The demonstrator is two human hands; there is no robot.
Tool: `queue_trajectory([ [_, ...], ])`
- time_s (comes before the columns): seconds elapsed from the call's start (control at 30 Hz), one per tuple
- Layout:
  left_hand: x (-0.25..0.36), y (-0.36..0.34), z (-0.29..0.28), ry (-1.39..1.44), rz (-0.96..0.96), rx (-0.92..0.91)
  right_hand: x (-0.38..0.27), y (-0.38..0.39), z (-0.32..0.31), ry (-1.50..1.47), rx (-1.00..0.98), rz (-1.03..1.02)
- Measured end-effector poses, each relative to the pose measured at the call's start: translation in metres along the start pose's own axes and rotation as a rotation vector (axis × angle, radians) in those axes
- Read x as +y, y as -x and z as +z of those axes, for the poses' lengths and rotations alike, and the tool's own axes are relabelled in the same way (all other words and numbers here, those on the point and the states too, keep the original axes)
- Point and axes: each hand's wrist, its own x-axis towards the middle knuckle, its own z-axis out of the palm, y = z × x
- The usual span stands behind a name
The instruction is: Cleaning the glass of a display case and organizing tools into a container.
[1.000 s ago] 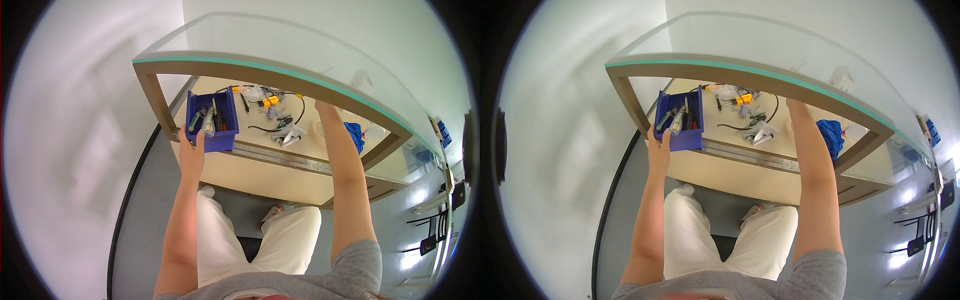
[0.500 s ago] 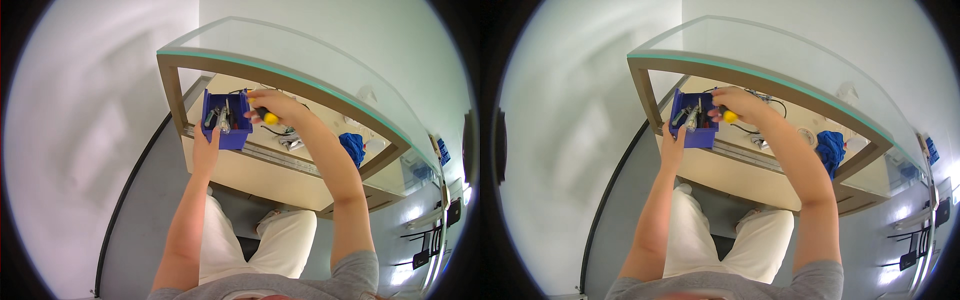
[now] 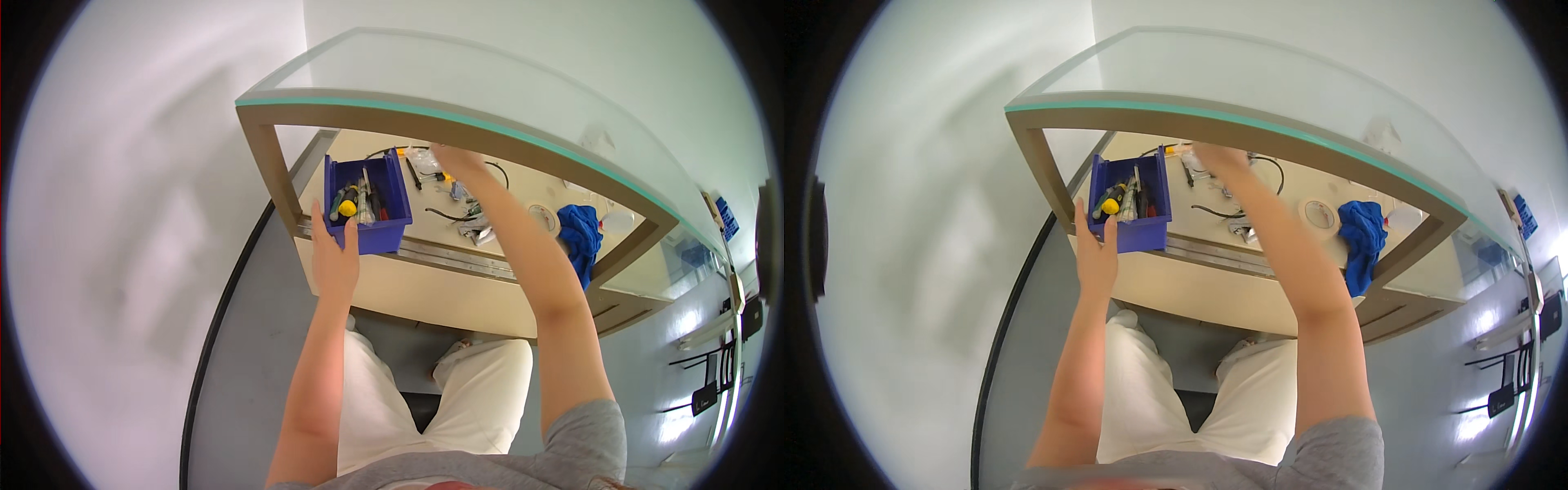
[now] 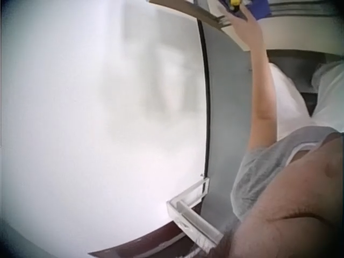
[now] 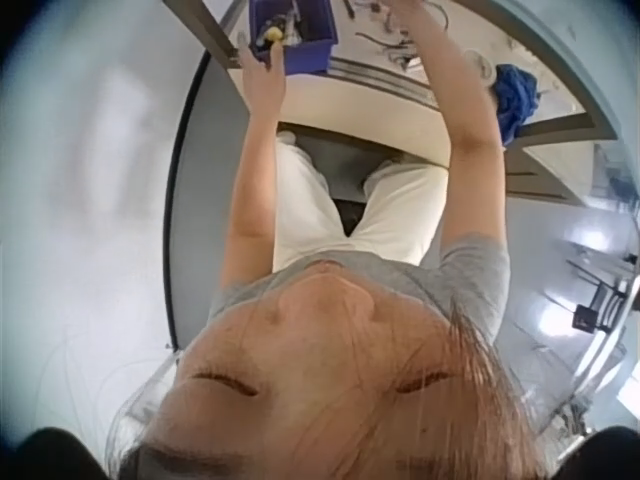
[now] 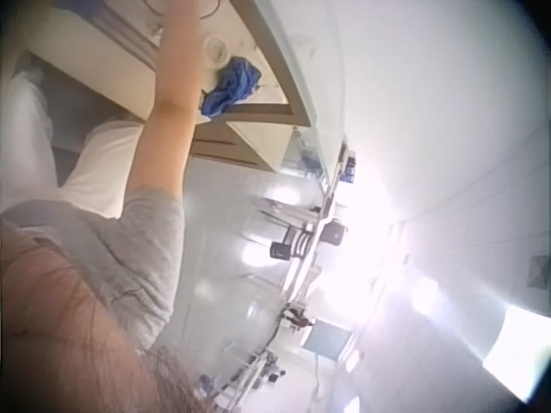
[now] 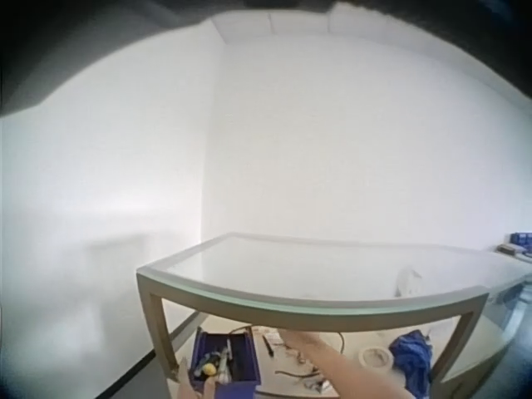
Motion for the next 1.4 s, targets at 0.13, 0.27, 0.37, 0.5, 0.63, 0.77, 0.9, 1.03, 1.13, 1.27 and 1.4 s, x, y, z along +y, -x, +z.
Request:
queue_trajectory([
  [0.13, 0.0, -0.004, -0.001, -0.08, 0.086, -0.087, 0.082, -0.016, 0.022, 0.137, 0.099, -0.079],
  [0.27, -0.003, -0.004, -0.005, -0.145, 0.1, -0.111, 0.113, -0.02, 0.046, 0.168, -0.25, 0.147],
  [0.37, 0.004, -0.002, -0.005, -0.185, 0.045, -0.145, 0.151, -0.032, 0.083, 0.33, 0.062, 0.133],
  [0.5, 0.007, -0.002, -0.009, -0.183, -0.033, -0.174, 0.152, -0.033, 0.084, 0.399, -0.11, 0.094],
  [0.63, 0.005, 0.0, -0.006, -0.185, 0.008, -0.14, 0.142, -0.034, 0.062, 0.522, -0.33, 0.042],
  [0.77, 0.005, 0.0, -0.007, -0.17, -0.004, -0.137, 0.112, -0.025, 0.046, 0.645, -0.543, -0.015],
  [0.9, 0.005, 0.0, -0.007, -0.164, 0.005, -0.138, 0.095, -0.012, 0.031, 0.737, -0.698, -0.06],
  [1.03, 0.005, 0.001, -0.004, -0.195, 0.019, -0.131, 0.106, 0.004, 0.029, 0.677, -0.555, -0.048],
  [1.13, 0.005, 0.001, -0.005, -0.209, 0.045, -0.118, 0.114, 0.0, 0.022, 0.672, -0.569, -0.003],
  [1.27, 0.003, 0.0, -0.009, -0.217, 0.076, -0.127, 0.104, 0.01, -0.015, 0.474, -0.649, 0.031],
  [1.4, 0.007, 0.0, -0.007, -0.208, 0.039, -0.153, 0.134, 0.014, -0.038, 0.548, -0.532, -0.111],
])
